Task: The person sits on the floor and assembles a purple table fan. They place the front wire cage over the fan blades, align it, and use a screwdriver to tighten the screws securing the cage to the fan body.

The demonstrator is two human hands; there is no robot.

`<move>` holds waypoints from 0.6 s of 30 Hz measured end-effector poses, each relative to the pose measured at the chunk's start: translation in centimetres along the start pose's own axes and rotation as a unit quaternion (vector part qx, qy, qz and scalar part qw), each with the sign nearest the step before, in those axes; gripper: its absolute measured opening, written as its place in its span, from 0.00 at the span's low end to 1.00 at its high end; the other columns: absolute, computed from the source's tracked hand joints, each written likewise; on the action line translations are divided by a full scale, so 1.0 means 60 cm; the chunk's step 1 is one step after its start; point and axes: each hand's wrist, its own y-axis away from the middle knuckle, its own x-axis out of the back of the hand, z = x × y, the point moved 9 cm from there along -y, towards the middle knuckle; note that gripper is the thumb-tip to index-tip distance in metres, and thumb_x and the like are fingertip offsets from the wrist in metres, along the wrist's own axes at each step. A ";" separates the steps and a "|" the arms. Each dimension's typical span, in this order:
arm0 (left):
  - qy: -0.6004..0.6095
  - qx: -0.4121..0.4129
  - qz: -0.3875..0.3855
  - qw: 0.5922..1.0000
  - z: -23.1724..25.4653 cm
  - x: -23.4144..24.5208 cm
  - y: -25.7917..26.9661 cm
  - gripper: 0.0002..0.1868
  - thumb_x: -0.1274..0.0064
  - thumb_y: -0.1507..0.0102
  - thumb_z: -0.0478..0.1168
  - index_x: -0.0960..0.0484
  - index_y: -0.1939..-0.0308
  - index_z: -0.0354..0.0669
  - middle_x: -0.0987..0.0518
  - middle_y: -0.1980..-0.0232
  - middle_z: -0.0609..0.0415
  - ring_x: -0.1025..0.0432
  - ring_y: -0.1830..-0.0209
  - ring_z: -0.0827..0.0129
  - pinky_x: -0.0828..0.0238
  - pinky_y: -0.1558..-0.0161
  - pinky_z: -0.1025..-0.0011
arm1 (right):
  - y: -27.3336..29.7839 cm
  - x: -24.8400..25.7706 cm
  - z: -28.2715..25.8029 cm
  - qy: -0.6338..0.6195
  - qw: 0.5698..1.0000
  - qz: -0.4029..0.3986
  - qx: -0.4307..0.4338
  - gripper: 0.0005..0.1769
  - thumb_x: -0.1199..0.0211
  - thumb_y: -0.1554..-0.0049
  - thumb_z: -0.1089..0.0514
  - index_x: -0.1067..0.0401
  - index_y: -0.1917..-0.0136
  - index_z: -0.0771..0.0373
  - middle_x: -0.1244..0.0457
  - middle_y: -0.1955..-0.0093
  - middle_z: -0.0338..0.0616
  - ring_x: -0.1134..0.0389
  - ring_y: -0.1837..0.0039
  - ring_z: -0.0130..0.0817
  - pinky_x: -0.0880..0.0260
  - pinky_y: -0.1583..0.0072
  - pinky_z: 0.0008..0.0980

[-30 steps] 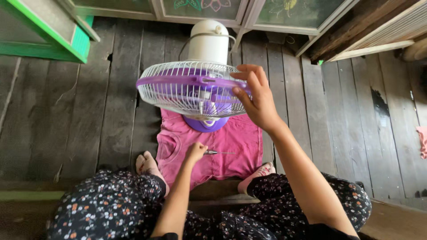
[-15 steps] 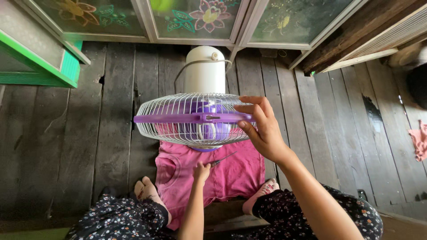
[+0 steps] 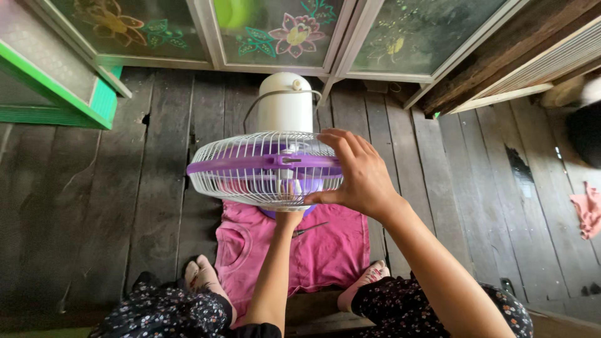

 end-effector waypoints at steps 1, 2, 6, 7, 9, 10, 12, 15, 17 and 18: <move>-0.008 -0.004 -0.033 0.999 0.005 -0.011 0.013 0.40 0.37 0.42 0.50 0.35 0.30 0.40 0.29 0.33 0.31 0.34 0.34 0.33 0.42 0.35 0.40 | -0.002 0.002 0.002 -0.005 1.000 -0.007 -0.007 0.57 0.22 0.64 0.29 0.36 0.33 0.66 0.38 0.33 0.51 0.36 0.32 0.53 0.36 0.33 0.50; -0.017 -0.008 -0.066 0.998 0.008 -0.024 0.025 0.36 0.39 0.40 0.48 0.34 0.32 0.43 0.28 0.32 0.34 0.33 0.33 0.37 0.41 0.32 0.41 | -0.004 0.003 0.006 -0.010 1.000 -0.013 -0.014 0.57 0.21 0.64 0.31 0.36 0.33 0.66 0.38 0.33 0.50 0.36 0.32 0.53 0.35 0.33 0.49; 0.007 0.084 -0.200 0.976 -0.025 -0.077 0.054 0.36 0.48 0.38 0.39 0.36 0.25 0.41 0.26 0.33 0.40 0.33 0.32 0.41 0.43 0.30 0.42 | -0.018 0.007 0.010 -0.016 1.000 -0.018 -0.008 0.55 0.21 0.62 0.32 0.36 0.33 0.65 0.37 0.33 0.49 0.36 0.32 0.53 0.35 0.33 0.48; -0.016 0.074 -0.188 0.979 -0.027 -0.077 0.056 0.36 0.48 0.38 0.39 0.36 0.24 0.41 0.26 0.33 0.39 0.35 0.31 0.40 0.44 0.30 0.41 | -0.021 0.006 0.012 -0.018 1.000 -0.020 -0.009 0.54 0.21 0.62 0.33 0.36 0.33 0.65 0.37 0.34 0.49 0.35 0.32 0.53 0.34 0.33 0.48; -0.065 0.056 -0.161 0.983 -0.034 -0.075 0.060 0.36 0.48 0.37 0.40 0.36 0.24 0.42 0.27 0.34 0.39 0.38 0.29 0.38 0.46 0.30 0.41 | -0.028 0.005 0.018 -0.024 0.999 -0.022 -0.008 0.53 0.20 0.63 0.33 0.35 0.34 0.64 0.37 0.35 0.49 0.35 0.33 0.53 0.34 0.33 0.48; -0.074 0.018 -0.135 0.988 -0.026 -0.070 0.058 0.33 0.48 0.37 0.42 0.35 0.27 0.44 0.27 0.33 0.43 0.38 0.29 0.38 0.47 0.30 0.38 | -0.031 0.007 0.022 -0.026 0.999 -0.022 -0.009 0.53 0.21 0.62 0.33 0.35 0.34 0.65 0.37 0.34 0.49 0.35 0.33 0.53 0.34 0.34 0.48; -0.095 -0.052 -0.085 0.991 -0.008 -0.056 0.070 0.29 0.47 0.38 0.47 0.34 0.34 0.49 0.27 0.30 0.50 0.39 0.31 0.39 0.51 0.31 0.33 | -0.036 0.009 0.024 -0.037 0.999 -0.027 -0.011 0.53 0.21 0.62 0.33 0.35 0.34 0.65 0.36 0.34 0.49 0.35 0.32 0.53 0.33 0.34 0.47; -0.100 0.030 -0.171 0.980 -0.041 -0.081 0.075 0.29 0.51 0.36 0.46 0.35 0.31 0.50 0.31 0.28 0.48 0.41 0.28 0.41 0.48 0.32 0.38 | -0.046 0.015 0.033 -0.058 0.997 -0.033 -0.028 0.52 0.21 0.62 0.33 0.35 0.35 0.65 0.35 0.36 0.48 0.33 0.34 0.51 0.32 0.35 0.47; -0.100 0.054 -0.216 0.970 -0.050 -0.092 0.081 0.29 0.53 0.35 0.45 0.36 0.29 0.50 0.33 0.26 0.50 0.42 0.27 0.43 0.46 0.32 0.41 | -0.058 0.017 0.047 -0.073 0.995 -0.041 -0.050 0.52 0.21 0.61 0.33 0.34 0.34 0.64 0.35 0.35 0.48 0.31 0.36 0.50 0.29 0.38 0.44; -0.100 0.063 -0.239 0.964 -0.053 -0.098 0.084 0.29 0.55 0.35 0.45 0.36 0.29 0.50 0.35 0.26 0.50 0.42 0.26 0.45 0.44 0.32 0.43 | -0.064 0.016 0.057 -0.080 0.994 -0.045 -0.061 0.52 0.22 0.60 0.34 0.34 0.33 0.64 0.34 0.35 0.48 0.30 0.37 0.49 0.28 0.39 0.43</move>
